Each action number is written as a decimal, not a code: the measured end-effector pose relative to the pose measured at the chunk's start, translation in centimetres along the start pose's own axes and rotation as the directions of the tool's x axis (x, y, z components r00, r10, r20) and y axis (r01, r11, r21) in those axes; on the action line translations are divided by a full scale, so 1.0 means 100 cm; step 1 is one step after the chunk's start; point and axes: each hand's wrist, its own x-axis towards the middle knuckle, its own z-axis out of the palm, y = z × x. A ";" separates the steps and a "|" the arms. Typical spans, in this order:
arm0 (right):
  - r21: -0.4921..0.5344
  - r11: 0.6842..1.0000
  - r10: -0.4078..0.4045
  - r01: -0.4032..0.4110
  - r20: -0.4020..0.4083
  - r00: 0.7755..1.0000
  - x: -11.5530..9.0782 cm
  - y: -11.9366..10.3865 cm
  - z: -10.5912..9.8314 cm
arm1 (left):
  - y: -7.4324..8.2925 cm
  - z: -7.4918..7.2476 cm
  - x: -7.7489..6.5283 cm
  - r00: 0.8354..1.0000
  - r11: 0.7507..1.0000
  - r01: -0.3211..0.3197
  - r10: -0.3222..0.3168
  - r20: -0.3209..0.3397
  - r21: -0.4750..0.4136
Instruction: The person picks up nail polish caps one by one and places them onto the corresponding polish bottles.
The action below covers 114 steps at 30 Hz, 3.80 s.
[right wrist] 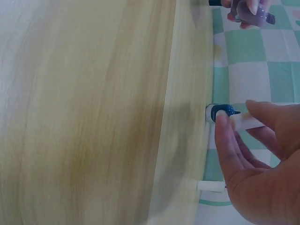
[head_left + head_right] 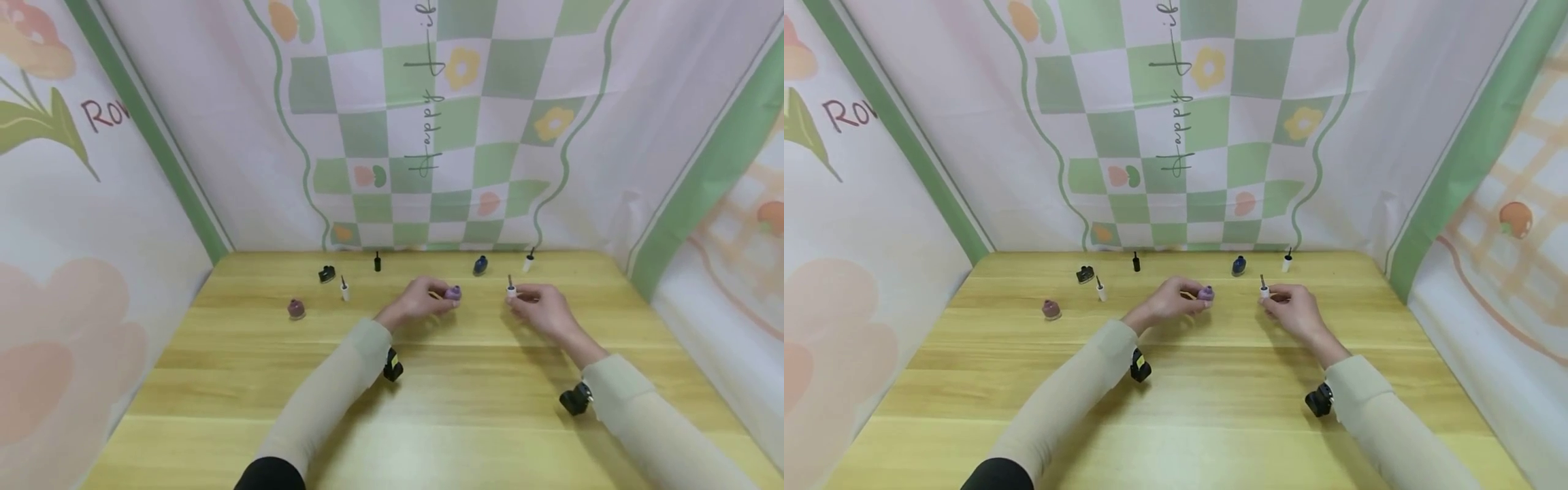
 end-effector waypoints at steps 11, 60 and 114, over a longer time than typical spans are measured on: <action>-0.047 0.993 -0.108 0.105 -0.050 0.993 0.000 0.000 0.005 | -0.005 -0.004 -0.006 0.999 0.998 -0.046 0.046 0.005 -0.034; 0.251 0.958 -0.158 0.138 0.060 0.986 0.000 -0.019 0.004 | -0.006 -0.021 -0.025 0.999 0.987 -0.032 0.030 -0.011 -0.156; 0.370 0.913 -0.208 0.171 0.061 0.976 0.003 -0.050 0.015 | -0.008 -0.021 -0.035 0.997 0.999 -0.032 0.031 -0.067 -0.023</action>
